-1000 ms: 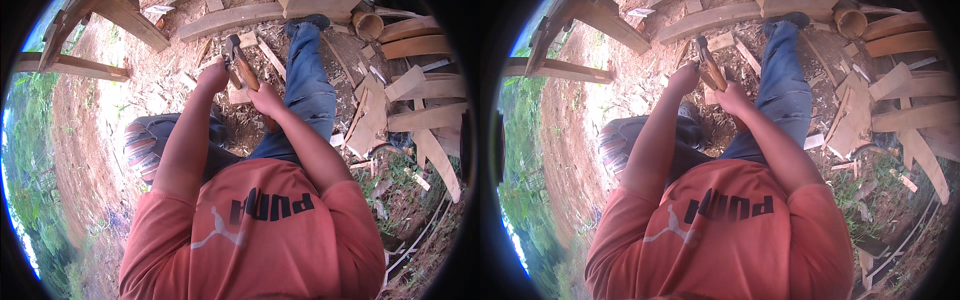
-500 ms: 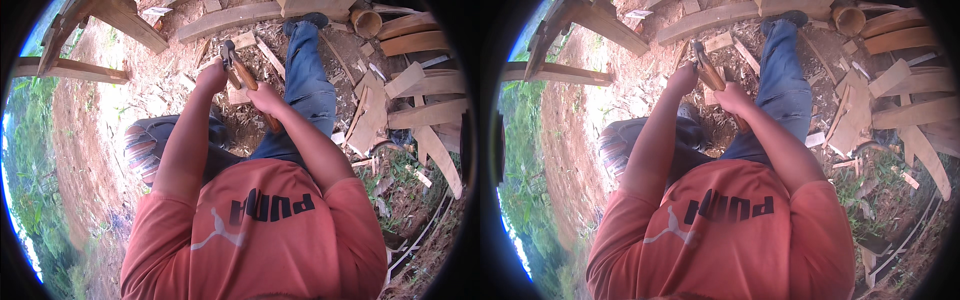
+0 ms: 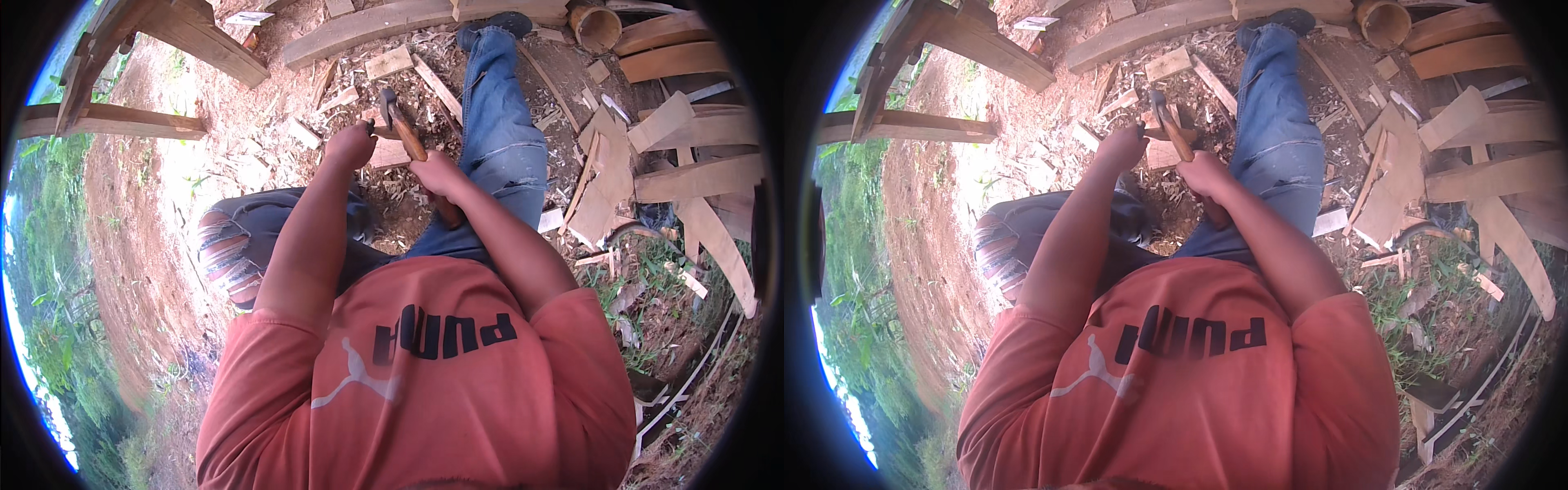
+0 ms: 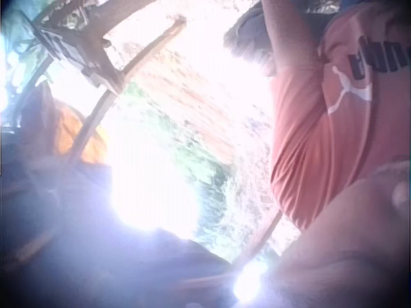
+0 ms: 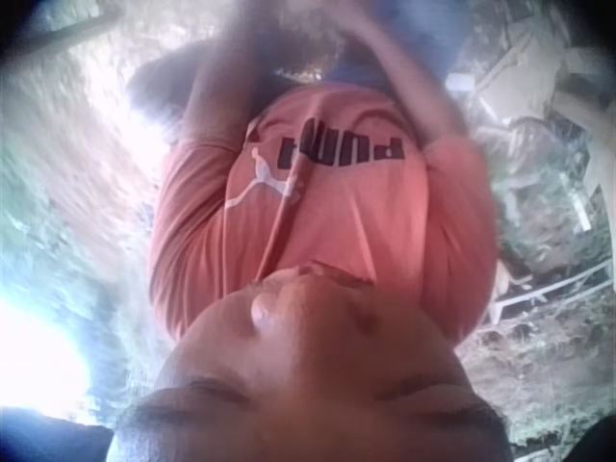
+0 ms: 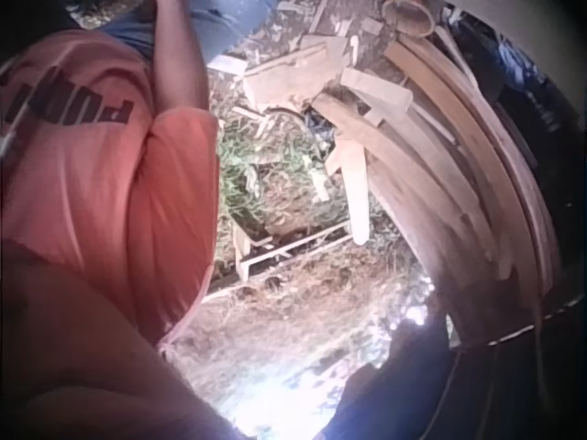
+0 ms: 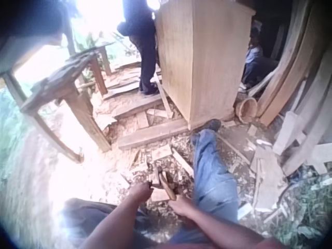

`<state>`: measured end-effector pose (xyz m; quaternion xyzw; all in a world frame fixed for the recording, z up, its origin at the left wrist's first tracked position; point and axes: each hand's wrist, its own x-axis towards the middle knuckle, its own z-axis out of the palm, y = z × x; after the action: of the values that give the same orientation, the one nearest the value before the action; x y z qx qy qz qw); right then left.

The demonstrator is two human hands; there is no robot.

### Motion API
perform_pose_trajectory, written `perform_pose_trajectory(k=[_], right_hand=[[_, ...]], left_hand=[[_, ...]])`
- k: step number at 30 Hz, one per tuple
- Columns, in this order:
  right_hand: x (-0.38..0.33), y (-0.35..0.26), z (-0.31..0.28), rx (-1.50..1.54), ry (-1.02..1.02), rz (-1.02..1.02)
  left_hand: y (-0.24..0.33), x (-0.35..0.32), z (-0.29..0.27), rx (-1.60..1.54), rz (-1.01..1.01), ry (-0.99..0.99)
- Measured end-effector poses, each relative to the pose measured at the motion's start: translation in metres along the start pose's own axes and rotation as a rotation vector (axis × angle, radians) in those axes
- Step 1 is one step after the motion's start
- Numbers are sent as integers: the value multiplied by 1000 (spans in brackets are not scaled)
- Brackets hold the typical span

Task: The person kneels on the ground and uses a small axe to repeatedly strike a small piece of wood placed on a larger block. The person holds the wood with the left hand and swings the axe with the right hand to split the wood into smaller pieces.

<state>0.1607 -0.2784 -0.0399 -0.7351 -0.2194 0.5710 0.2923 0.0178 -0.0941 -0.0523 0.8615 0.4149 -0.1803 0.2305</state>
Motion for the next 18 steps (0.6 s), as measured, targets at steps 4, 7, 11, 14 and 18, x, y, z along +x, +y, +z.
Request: perform_pose_trajectory(k=[4,7,11,14,18], right_hand=[[-4,0,-1,167,-30,15],[-18,-11,-4,247,-42,15],[-28,-26,-6,384,-84,2],[-34,-36,-13,691,-274,13],[-45,-55,-14,709,-217,-22]], left_hand=[[7,3,-8,-99,9,85],[13,4,-22,-119,40,161],[22,1,-55,-101,18,176],[19,-2,-72,-73,46,225],[10,-3,-70,7,90,206]])
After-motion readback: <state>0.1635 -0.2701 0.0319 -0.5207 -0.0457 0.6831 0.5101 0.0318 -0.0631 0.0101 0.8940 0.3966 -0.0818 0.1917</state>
